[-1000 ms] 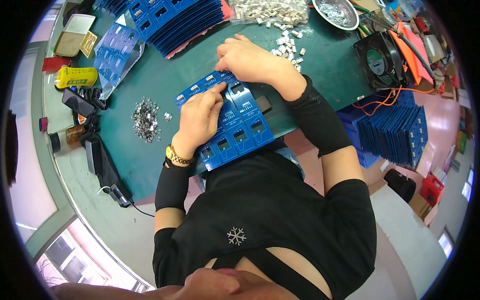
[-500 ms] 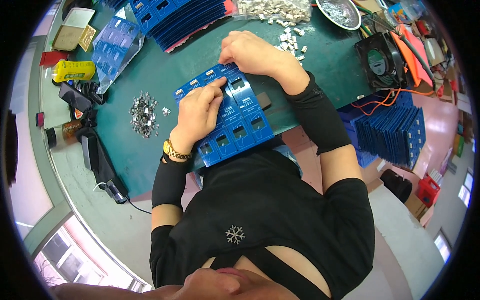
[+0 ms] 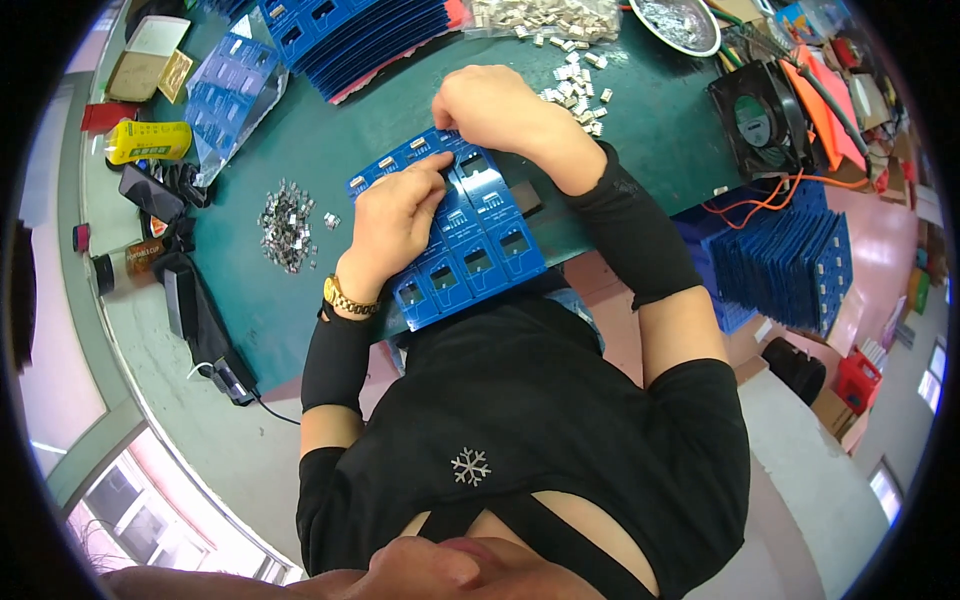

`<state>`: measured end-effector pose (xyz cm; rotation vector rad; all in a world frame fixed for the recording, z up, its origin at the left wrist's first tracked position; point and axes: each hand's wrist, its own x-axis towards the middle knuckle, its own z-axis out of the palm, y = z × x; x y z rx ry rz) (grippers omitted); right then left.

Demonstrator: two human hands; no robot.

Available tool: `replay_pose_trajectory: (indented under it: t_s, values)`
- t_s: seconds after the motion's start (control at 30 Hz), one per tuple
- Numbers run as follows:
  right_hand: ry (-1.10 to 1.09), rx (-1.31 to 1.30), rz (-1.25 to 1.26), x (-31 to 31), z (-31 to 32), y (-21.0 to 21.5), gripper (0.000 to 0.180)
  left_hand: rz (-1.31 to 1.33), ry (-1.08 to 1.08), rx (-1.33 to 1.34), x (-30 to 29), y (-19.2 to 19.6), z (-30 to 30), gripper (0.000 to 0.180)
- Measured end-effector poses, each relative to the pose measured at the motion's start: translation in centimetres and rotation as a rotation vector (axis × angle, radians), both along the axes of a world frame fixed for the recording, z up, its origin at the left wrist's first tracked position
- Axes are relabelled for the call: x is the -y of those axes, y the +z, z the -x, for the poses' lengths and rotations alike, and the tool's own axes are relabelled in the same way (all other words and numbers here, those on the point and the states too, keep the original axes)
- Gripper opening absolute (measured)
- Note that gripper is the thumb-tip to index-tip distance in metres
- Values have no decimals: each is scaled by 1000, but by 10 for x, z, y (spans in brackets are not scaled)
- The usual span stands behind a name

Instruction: The person places small electronic components by hand into designated slots on blue plastic trays.

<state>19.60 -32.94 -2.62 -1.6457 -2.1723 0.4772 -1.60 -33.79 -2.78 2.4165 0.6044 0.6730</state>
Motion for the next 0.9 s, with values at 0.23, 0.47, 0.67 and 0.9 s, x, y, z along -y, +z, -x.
replay_pose_trajectory:
  t_s: [0.23,0.47,0.67,0.9]
  values:
    - [-33,-107,43,4,-19,-4,18,11,214,116,-5,11,-10,7]
    - [-237,-471,-103,24,-67,-7,18,459,327,85,-33,11,-19,9]
    - [-247,-352,81,30,-79,-10,15,84,263,2,-41,5,-34,7]
    - [-218,-232,232,36,-78,1,23,90,184,-77,-43,-1,-34,8]
